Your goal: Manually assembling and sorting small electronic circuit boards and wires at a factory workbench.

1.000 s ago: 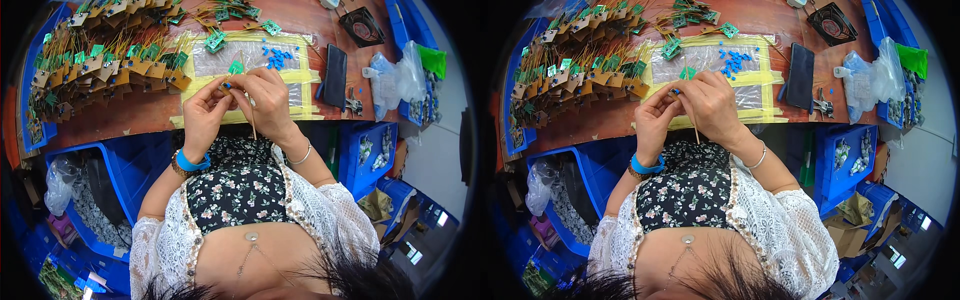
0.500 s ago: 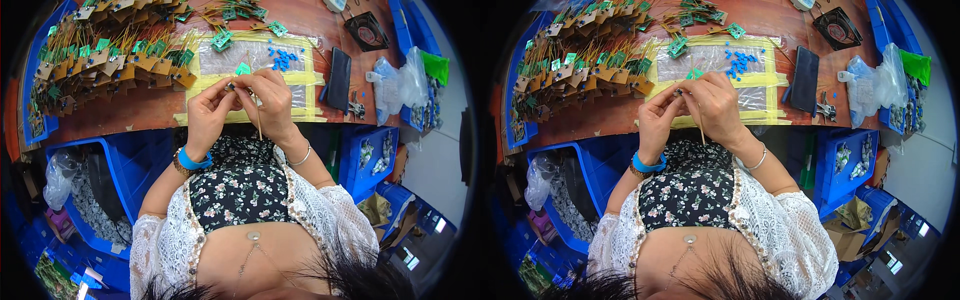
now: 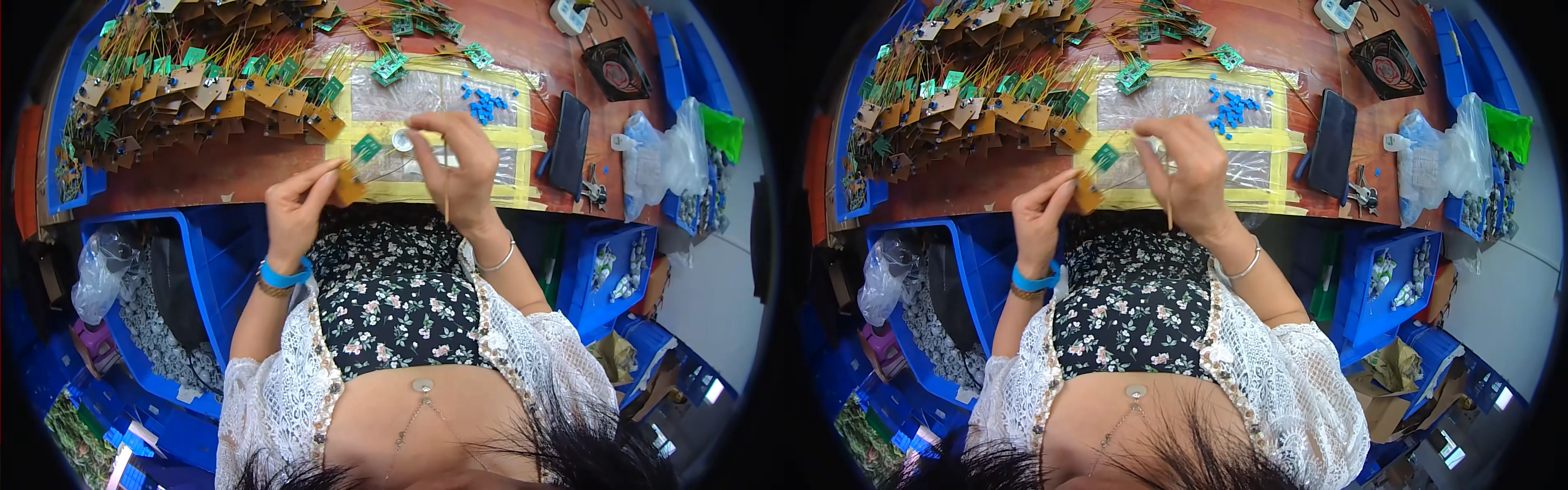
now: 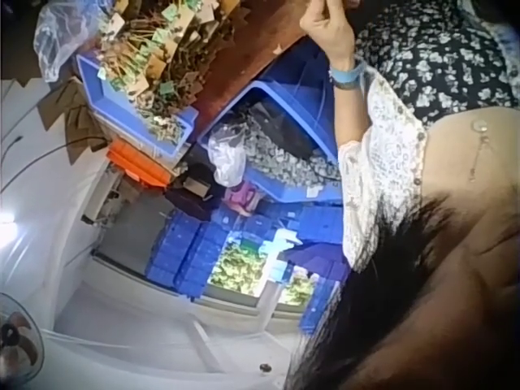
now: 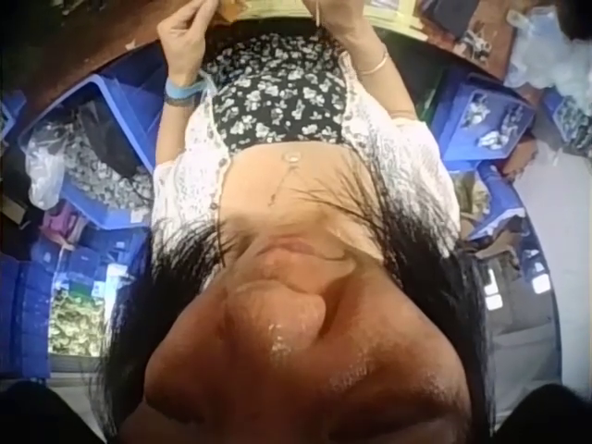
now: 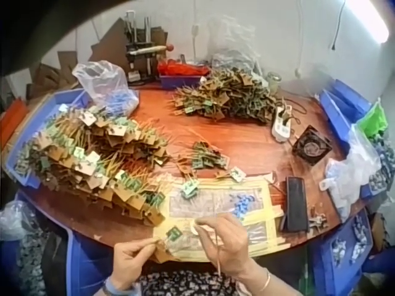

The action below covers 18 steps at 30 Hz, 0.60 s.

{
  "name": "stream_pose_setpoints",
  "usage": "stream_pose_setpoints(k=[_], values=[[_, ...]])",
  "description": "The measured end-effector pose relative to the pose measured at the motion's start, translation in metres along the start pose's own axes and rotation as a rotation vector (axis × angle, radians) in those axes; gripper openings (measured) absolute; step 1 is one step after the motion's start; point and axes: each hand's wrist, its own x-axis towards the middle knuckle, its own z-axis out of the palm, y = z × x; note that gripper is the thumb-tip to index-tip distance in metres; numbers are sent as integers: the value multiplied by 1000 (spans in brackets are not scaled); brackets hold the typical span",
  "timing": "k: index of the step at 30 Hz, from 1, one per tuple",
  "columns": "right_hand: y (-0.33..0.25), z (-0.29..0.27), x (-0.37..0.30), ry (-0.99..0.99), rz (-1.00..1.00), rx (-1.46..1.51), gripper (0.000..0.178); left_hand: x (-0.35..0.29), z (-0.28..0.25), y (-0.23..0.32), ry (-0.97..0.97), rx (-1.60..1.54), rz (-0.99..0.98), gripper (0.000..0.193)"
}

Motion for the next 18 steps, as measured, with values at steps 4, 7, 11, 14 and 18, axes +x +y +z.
stream_pose_setpoints(k=[4, 7, 11, 14, 18], values=[[29, 9, 6, -23, 34, -101, 16, -7, -36, -13, 68, 100, 84, 22], [45, 26, 18, -38, -40, -143, 23, 1, -45, -15, 102, 289, 152, 22], [49, 46, 41, -79, -104, -263, 35, 5, -41, -7, 209, 584, 108, 20], [60, 57, 48, -184, 28, -338, 38, 8, -42, -11, 261, 844, 280, 19], [77, 59, 49, -76, -26, -220, 38, 6, -37, -7, 327, 783, 236, 21]])
